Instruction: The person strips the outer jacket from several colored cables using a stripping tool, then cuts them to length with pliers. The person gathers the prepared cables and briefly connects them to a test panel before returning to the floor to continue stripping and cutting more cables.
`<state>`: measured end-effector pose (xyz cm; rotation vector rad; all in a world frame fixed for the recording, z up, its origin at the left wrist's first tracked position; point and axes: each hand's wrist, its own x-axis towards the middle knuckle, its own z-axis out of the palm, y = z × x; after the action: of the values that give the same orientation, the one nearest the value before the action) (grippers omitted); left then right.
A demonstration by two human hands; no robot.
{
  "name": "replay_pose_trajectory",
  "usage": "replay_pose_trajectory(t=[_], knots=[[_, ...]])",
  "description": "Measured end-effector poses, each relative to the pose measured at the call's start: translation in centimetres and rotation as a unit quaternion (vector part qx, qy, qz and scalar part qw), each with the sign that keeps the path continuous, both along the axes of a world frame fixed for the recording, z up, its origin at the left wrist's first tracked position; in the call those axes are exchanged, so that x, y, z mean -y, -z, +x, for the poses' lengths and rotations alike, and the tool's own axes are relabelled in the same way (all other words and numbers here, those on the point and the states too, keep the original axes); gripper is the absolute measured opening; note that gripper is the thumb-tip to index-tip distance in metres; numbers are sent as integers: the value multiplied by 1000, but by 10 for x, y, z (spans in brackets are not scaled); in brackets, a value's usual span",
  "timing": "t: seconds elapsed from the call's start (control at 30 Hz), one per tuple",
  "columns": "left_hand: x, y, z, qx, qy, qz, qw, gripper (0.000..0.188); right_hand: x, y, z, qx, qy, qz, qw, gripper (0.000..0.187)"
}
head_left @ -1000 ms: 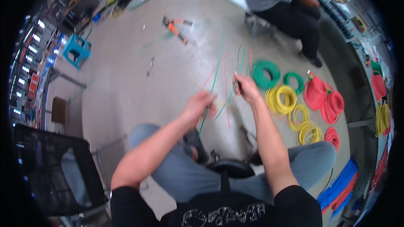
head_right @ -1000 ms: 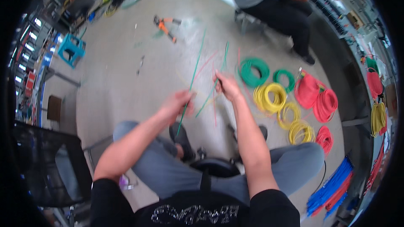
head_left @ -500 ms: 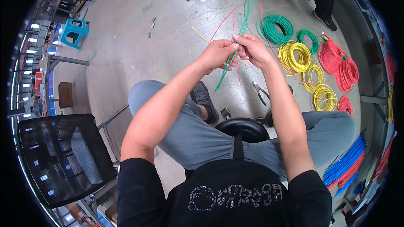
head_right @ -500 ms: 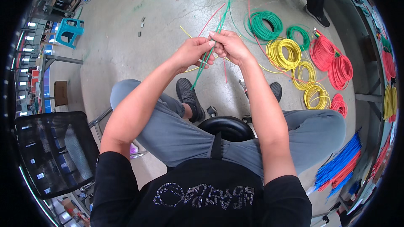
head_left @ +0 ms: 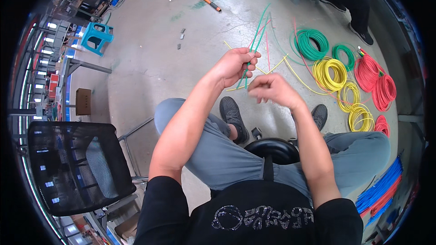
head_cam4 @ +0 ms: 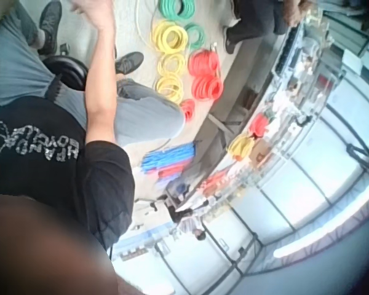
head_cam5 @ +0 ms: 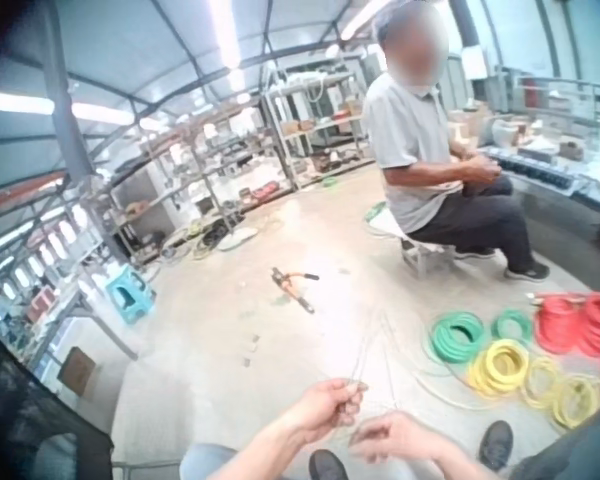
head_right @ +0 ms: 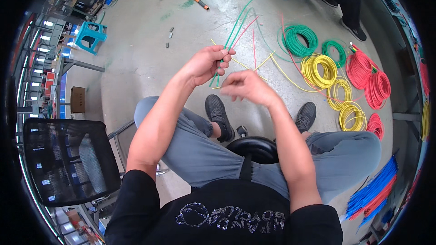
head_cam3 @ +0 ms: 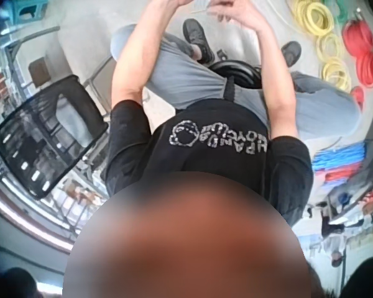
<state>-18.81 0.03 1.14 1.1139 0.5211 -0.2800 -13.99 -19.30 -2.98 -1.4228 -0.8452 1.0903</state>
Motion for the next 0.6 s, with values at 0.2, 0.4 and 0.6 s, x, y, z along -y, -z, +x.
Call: replay_pose_trajectory(t=[0.2,0.4,0.6], knots=[[-1,4,-3,20,-45,-81,996,26,-22,3,-39,-104,67,66,990,26],[2,1,-6,2,-56,-118,991,28,-25,7,-49,-77,109,82,988,18],[4,1,-4,10,-45,-135,990,29,-28,6,-59,254,225,144,930,17]])
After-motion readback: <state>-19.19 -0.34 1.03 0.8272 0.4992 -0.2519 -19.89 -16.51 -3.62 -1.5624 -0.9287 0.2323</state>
